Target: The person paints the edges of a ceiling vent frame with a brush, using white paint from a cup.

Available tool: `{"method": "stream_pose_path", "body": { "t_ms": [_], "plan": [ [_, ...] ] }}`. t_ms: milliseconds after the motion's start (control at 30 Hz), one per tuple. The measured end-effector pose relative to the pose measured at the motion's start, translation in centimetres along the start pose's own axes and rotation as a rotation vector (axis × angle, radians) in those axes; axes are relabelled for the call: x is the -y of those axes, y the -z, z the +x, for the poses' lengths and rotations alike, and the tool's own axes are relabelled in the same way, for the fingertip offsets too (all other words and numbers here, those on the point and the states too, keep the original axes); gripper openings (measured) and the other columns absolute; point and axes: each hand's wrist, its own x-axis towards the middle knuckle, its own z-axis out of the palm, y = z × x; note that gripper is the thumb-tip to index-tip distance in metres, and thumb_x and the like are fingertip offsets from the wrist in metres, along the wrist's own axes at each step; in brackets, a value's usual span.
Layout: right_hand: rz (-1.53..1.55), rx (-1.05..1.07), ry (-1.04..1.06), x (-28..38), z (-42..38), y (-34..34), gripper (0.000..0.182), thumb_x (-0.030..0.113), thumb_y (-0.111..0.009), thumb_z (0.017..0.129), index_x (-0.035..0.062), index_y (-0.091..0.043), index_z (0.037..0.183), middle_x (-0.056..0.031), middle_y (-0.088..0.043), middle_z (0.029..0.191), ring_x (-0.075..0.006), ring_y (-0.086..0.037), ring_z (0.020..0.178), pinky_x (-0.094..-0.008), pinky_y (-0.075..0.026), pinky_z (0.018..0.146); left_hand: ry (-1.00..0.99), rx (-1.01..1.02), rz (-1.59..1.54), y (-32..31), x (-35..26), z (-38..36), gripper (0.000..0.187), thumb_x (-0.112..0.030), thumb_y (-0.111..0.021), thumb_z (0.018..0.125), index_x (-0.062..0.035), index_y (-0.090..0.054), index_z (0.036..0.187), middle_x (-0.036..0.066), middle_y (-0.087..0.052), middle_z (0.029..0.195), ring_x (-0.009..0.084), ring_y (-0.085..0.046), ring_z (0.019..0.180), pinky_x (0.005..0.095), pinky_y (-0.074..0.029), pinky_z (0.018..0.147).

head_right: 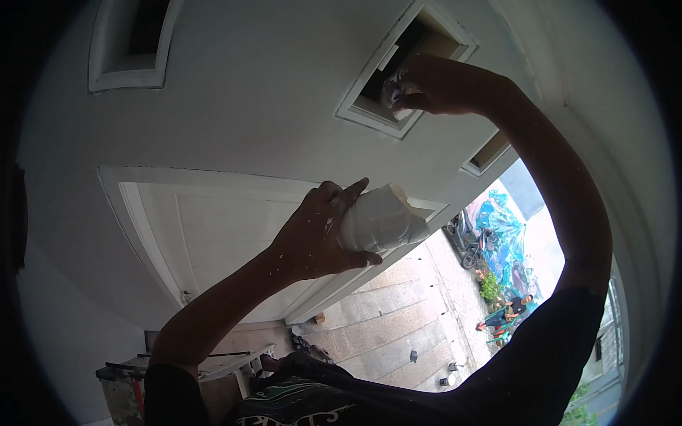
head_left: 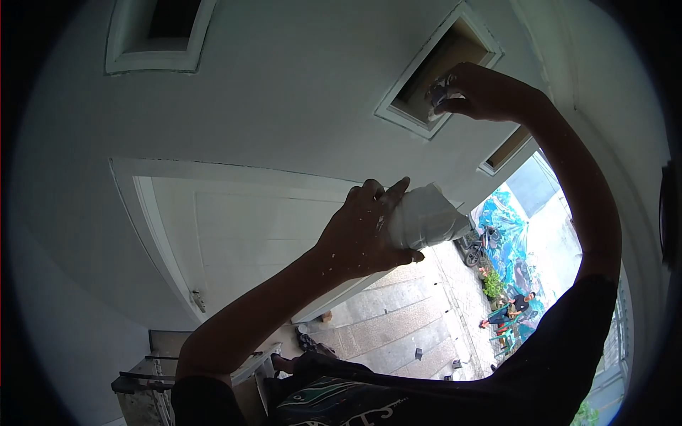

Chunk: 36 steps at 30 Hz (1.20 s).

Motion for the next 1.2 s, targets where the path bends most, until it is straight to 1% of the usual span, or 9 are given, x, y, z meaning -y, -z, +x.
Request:
{"method": "stream_pose_path", "body": {
  "t_ms": [67,133,267,433,533,700,800,1033,1200],
  "plan": [
    [0.000,-0.025,-0.023,-0.1,0.1,-0.5,0.025,0.030,-0.067,0.100,0.0139,-0.076,0.117,-0.0088,-0.071,0.126,-0.0284,-0.061,0.124,-0.0423,-0.050,0.107,-0.003,-0.005,-0.028,-0.1,0.0,-0.1,0.120,-0.055,-0.096,0.062,0.0007,-0.039,0.152,0.020,-0.051,0.120,0.0330,-0.060,0.109,0.0459,-0.060,0.091],
    [0.029,-0.132,0.132,-0.3,0.7,-1.2,0.023,0.028,-0.068,0.100,0.0139,-0.077,0.115,-0.0089,-0.072,0.123,-0.0277,-0.063,0.121,-0.0428,-0.051,0.105,-0.014,-0.011,-0.030,0.0,-0.1,-0.1,0.120,-0.055,-0.096,0.062,0.0009,-0.040,0.152,0.020,-0.051,0.119,0.0331,-0.059,0.109,0.0460,-0.060,0.091],
    [-0.003,-0.037,0.121,0.0,-0.5,-2.3,0.021,0.027,-0.068,0.100,0.0133,-0.077,0.114,-0.0091,-0.073,0.120,-0.0270,-0.065,0.118,-0.0435,-0.052,0.103,0.014,0.031,0.004,0.3,-0.5,0.1,0.120,-0.055,-0.096,0.062,0.0009,-0.039,0.152,0.019,-0.052,0.117,0.0334,-0.059,0.108,0.0465,-0.059,0.091],
    [0.017,-0.251,0.215,-0.5,-0.6,-1.2,0.016,0.023,-0.070,0.098,0.0126,-0.077,0.108,-0.0052,-0.074,0.114,-0.0234,-0.066,0.116,-0.0417,-0.052,0.102,-0.025,-0.002,-0.003,0.1,-0.3,0.1,0.120,-0.057,-0.095,0.063,0.0011,-0.039,0.153,0.020,-0.052,0.117,0.0331,-0.060,0.107,0.0468,-0.059,0.092],
    [-0.088,-0.090,0.180,0.1,0.2,-3.2,0.014,0.024,-0.070,0.097,0.0139,-0.077,0.105,-0.0031,-0.074,0.111,-0.0208,-0.066,0.116,-0.0402,-0.050,0.105,-0.028,0.011,0.008,-0.1,-0.5,-0.1,0.120,-0.058,-0.094,0.064,0.0010,-0.039,0.153,0.019,-0.051,0.117,0.0329,-0.060,0.106,0.0471,-0.059,0.092],
    [-0.154,-0.219,0.333,-0.1,-0.9,-2.2,0.020,0.028,-0.062,0.102,0.0143,-0.076,0.109,-0.0042,-0.074,0.116,-0.0206,-0.066,0.116,-0.0407,-0.050,0.106,-0.023,0.009,0.004,0.0,-0.6,-0.1,0.119,-0.059,-0.093,0.064,0.0001,-0.039,0.153,0.019,-0.051,0.118,0.0330,-0.060,0.106,0.0475,-0.059,0.092],
    [-0.083,-0.220,0.173,-0.3,0.9,-0.3,0.020,0.026,-0.063,0.102,0.0117,-0.076,0.109,-0.0051,-0.073,0.116,-0.0230,-0.067,0.115,-0.0417,-0.053,0.102,-0.023,0.011,0.008,0.1,-0.7,0.0,0.119,-0.060,-0.093,0.065,-0.0001,-0.040,0.153,0.020,-0.051,0.119,0.0331,-0.060,0.107,0.0477,-0.059,0.093],
    [-0.148,-0.081,0.079,-2.9,1.3,-0.9,0.021,0.024,-0.065,0.100,0.0090,-0.075,0.111,-0.0075,-0.073,0.118,-0.0274,-0.067,0.113,-0.0431,-0.054,0.100,0.009,0.049,0.027,0.5,-1.3,0.1,0.119,-0.059,-0.094,0.064,0.0017,-0.040,0.152,0.021,-0.050,0.120,0.0337,-0.060,0.109,0.0466,-0.060,0.093],
    [0.000,-0.146,0.100,-1.3,2.6,-0.5,0.021,0.024,-0.065,0.101,0.0087,-0.077,0.109,-0.0086,-0.073,0.118,-0.0287,-0.067,0.113,-0.0429,-0.053,0.101,-0.049,-0.009,-0.003,0.5,-1.0,-0.1,0.119,-0.056,-0.095,0.064,0.0018,-0.040,0.152,0.021,-0.051,0.120,0.0341,-0.061,0.109,0.0465,-0.060,0.092]
  ]
}}
